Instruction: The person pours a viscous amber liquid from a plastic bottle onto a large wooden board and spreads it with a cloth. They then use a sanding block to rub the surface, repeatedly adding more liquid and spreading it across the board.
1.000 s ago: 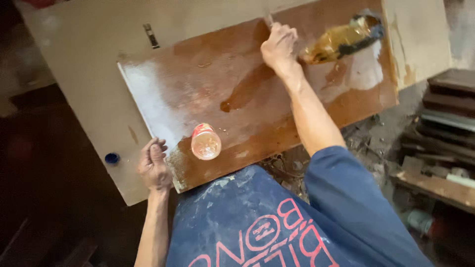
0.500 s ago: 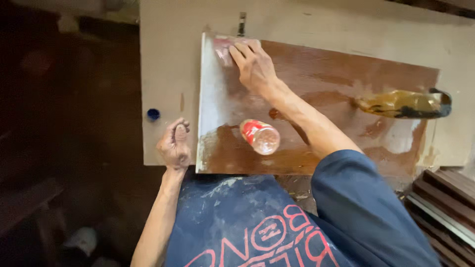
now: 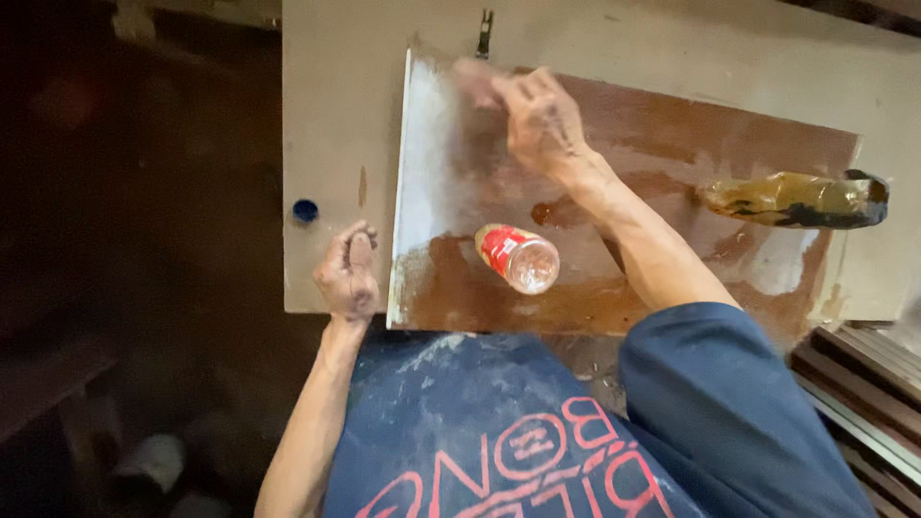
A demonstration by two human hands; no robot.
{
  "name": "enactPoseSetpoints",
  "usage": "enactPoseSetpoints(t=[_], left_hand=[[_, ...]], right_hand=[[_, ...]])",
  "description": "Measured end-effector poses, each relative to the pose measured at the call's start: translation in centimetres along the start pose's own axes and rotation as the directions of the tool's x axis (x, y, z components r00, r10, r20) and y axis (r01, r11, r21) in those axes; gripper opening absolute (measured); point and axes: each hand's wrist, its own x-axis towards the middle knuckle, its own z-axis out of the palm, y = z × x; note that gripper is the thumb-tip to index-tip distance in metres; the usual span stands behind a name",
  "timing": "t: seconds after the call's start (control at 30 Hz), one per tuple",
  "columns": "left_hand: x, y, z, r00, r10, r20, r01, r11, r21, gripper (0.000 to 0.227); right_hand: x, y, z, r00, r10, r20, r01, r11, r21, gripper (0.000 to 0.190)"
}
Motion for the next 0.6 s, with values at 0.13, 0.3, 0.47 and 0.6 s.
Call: enactPoseSetpoints(t=[0.13, 0.3, 0.47, 0.6], left_hand=[[-0.5, -1.9, 0.9, 0.992, 0.078, 0.098, -0.087, 0.992, 0.087, 0.032], [-0.4, -2.8, 2.4, 0.977, -0.115, 0.177, 0.173, 0.918, -0.358, 0.030], [-0.6, 1.3, 3.3, 0.934, -0.070, 0.349, 0.092, 0.995, -0.048, 0.037], [-0.5, 5.6, 4.8, 0.861, 0.083, 0.502, -0.146, 0.985, 0.089, 0.073]], right_hand=[[-2.9, 0.3, -0.1, 0.993, 0.002, -0.114, -0.009, 0.998, -0.061, 0.040], [-10.3, 5.0, -1.4, 0.896, 0.381, -0.228, -0.391, 0.920, 0.002, 0.027], [-14.8, 8.5, -3.3, 0.712, 0.686, -0.148, -0.699, 0.713, -0.055, 0.031], [-15.9, 4.4, -0.6, 0.870, 0.484, -0.095, -0.489, 0.871, -0.038, 0.038]])
